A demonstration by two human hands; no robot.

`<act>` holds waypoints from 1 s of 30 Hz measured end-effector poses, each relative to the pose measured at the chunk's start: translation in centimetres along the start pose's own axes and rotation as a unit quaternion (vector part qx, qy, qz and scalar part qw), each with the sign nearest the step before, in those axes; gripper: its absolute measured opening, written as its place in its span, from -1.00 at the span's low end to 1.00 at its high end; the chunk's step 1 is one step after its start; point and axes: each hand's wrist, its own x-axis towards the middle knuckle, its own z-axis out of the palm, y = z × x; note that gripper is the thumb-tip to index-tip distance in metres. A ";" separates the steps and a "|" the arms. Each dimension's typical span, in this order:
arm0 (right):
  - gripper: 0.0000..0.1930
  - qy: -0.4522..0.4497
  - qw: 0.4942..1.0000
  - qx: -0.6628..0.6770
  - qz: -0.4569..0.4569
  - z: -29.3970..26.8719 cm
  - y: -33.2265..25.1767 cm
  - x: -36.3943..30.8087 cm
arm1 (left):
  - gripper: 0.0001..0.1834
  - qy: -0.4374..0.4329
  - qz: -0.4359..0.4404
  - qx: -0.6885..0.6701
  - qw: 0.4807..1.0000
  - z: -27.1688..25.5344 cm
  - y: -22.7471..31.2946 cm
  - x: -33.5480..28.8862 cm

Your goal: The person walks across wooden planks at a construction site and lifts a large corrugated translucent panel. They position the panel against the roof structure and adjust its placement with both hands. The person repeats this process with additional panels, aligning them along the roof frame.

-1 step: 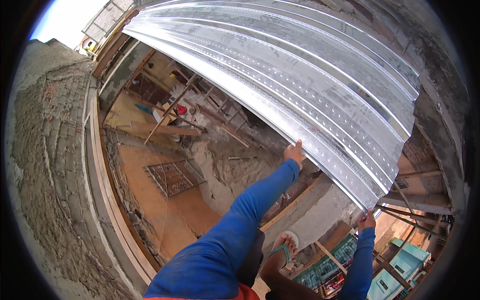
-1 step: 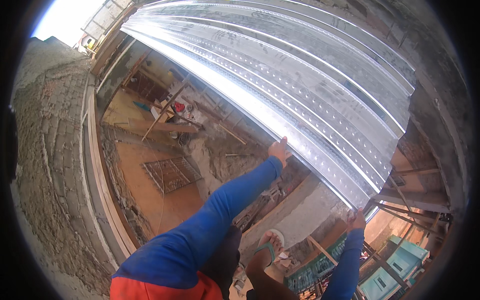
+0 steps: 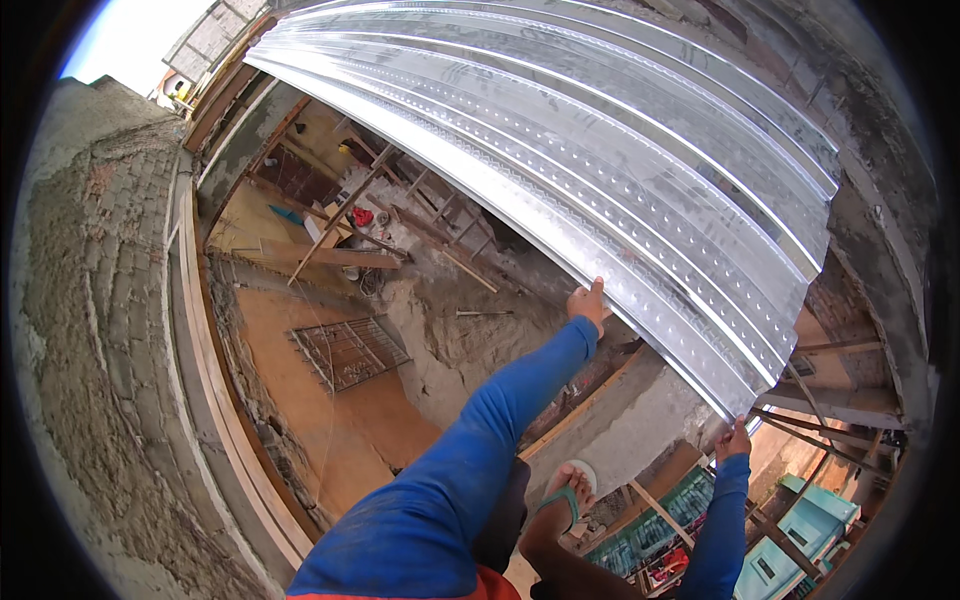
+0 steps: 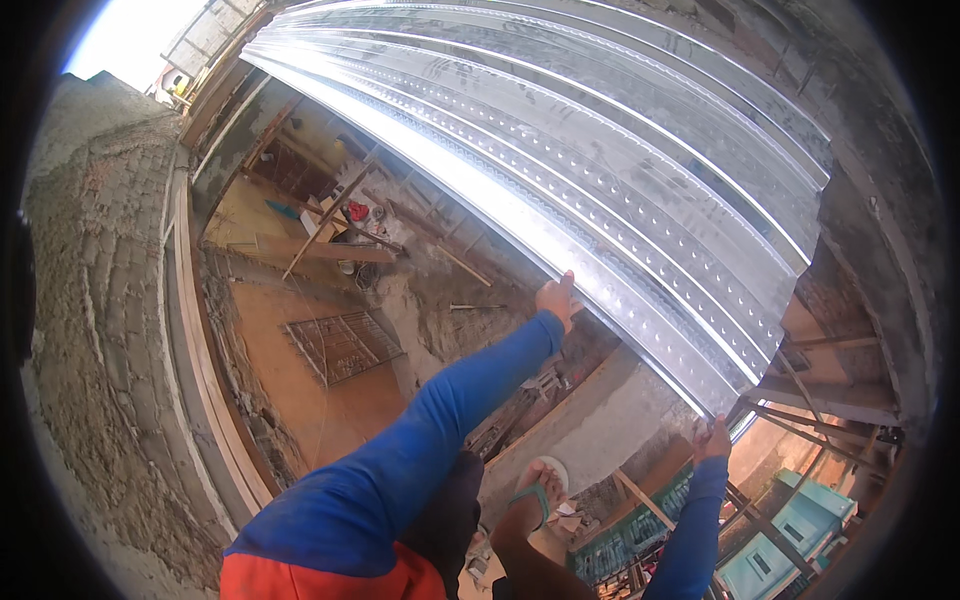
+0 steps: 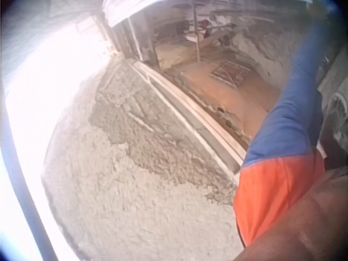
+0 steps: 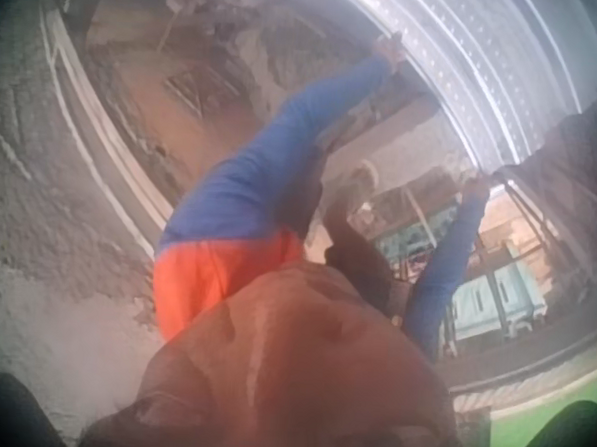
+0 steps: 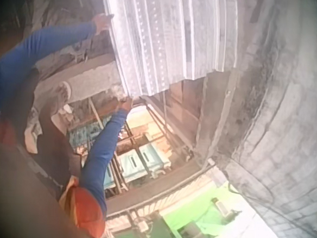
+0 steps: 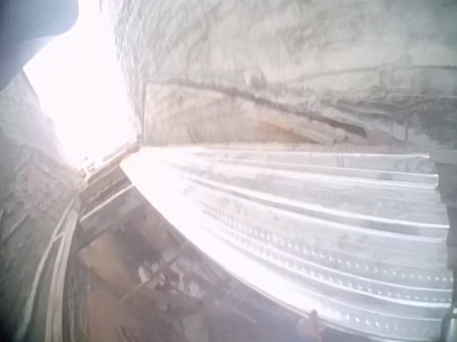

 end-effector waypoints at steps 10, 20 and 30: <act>-0.72 0.044 0.999 -0.031 0.000 -1.3 1.4 3.5 | -0.52 -0.065 0.013 -0.004 0.998 -0.6 1.2 -0.3; -0.68 0.018 0.999 -0.036 -0.010 0.2 0.7 1.5 | -0.57 -0.048 0.063 0.084 0.993 -6.3 3.8 0.7; -0.70 0.036 0.996 -0.080 -0.029 -0.1 0.1 1.1 | -0.32 -0.048 0.134 0.162 0.976 -9.6 8.6 -1.5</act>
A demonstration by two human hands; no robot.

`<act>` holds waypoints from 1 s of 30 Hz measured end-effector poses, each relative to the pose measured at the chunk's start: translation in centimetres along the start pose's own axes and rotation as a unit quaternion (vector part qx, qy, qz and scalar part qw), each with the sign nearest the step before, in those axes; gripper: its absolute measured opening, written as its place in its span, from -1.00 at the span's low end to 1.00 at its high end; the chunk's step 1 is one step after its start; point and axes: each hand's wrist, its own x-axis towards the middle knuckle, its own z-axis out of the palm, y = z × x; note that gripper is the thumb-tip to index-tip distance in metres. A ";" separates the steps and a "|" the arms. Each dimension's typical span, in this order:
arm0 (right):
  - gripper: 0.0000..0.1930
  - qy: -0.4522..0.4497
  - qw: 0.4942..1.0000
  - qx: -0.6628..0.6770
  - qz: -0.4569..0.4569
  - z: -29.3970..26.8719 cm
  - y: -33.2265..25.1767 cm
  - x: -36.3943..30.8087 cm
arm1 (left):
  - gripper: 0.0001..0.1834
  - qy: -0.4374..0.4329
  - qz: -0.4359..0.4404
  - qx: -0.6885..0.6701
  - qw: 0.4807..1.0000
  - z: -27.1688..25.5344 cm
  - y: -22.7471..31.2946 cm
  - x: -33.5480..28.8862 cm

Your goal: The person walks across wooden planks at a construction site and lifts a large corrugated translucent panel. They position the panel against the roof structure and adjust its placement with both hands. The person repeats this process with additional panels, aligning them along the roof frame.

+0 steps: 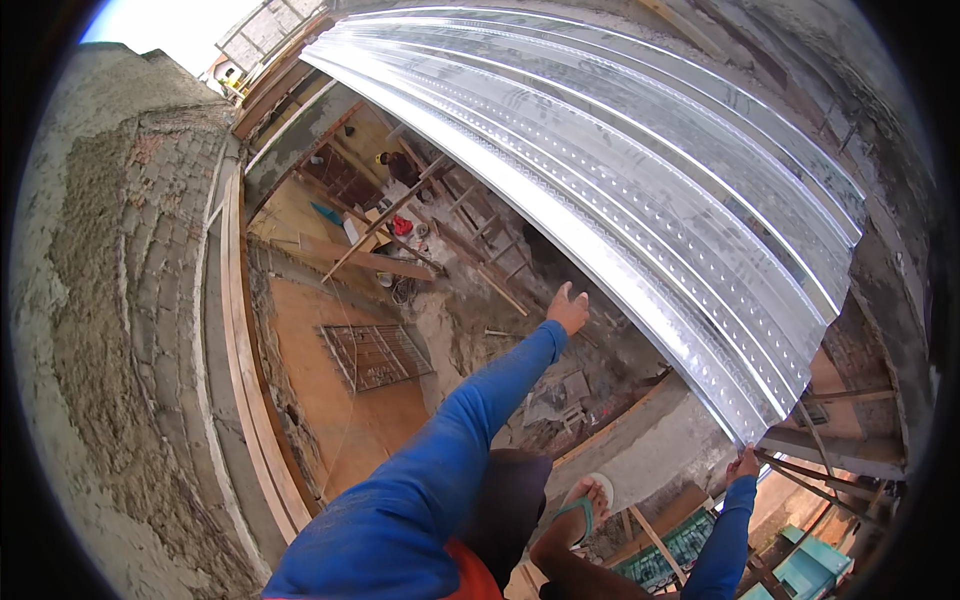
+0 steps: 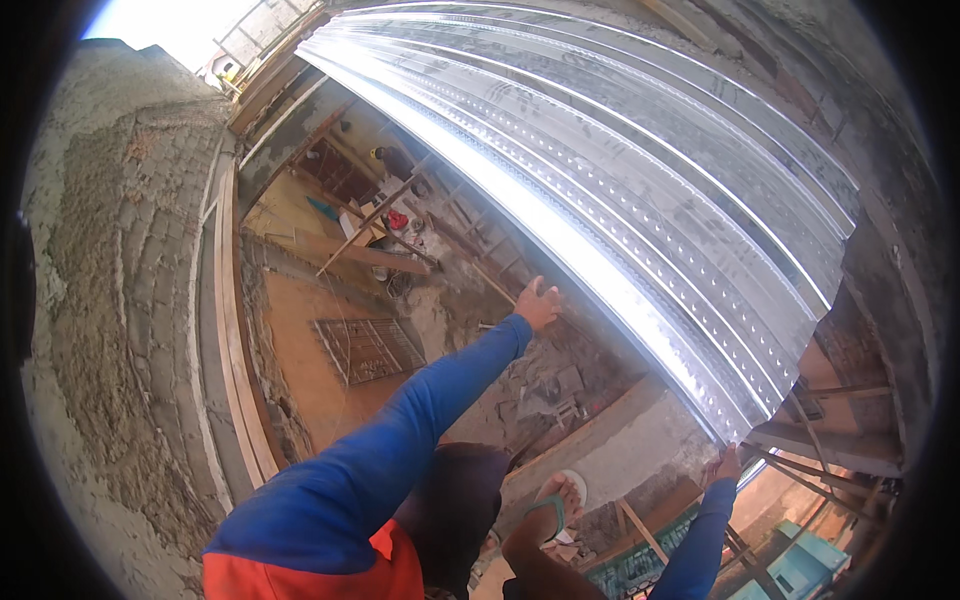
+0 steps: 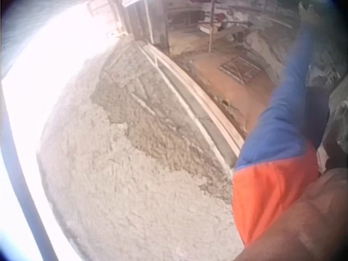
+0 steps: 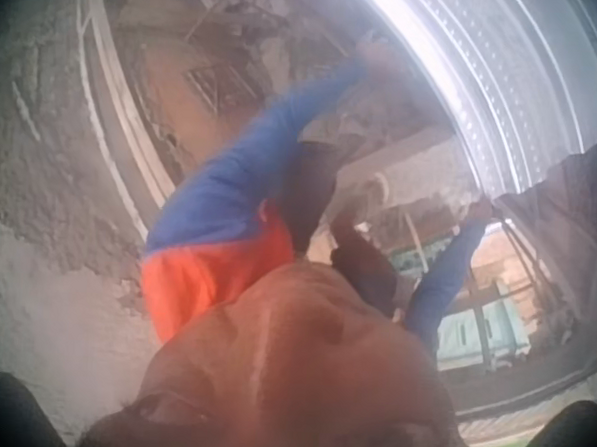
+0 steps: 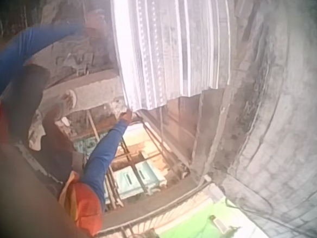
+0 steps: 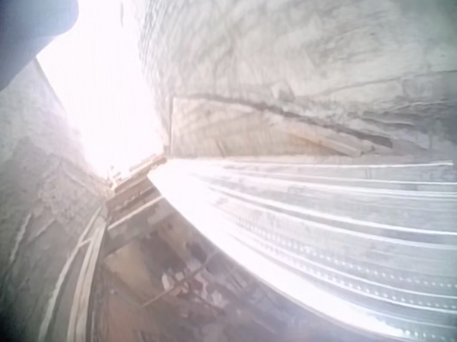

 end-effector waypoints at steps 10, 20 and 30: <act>-0.61 -0.019 0.999 -0.047 -0.002 -2.0 1.5 4.2 | -0.22 0.418 0.301 0.246 0.821 -27.9 38.1 3.6; -0.63 -0.023 0.999 -0.044 -0.007 -2.3 1.9 5.1 | -0.14 0.413 0.325 0.276 0.805 -29.1 38.6 4.2; -0.62 -0.049 0.998 -0.047 0.002 -1.2 2.3 4.3 | -0.26 0.290 0.192 0.388 0.854 -16.0 9.3 2.5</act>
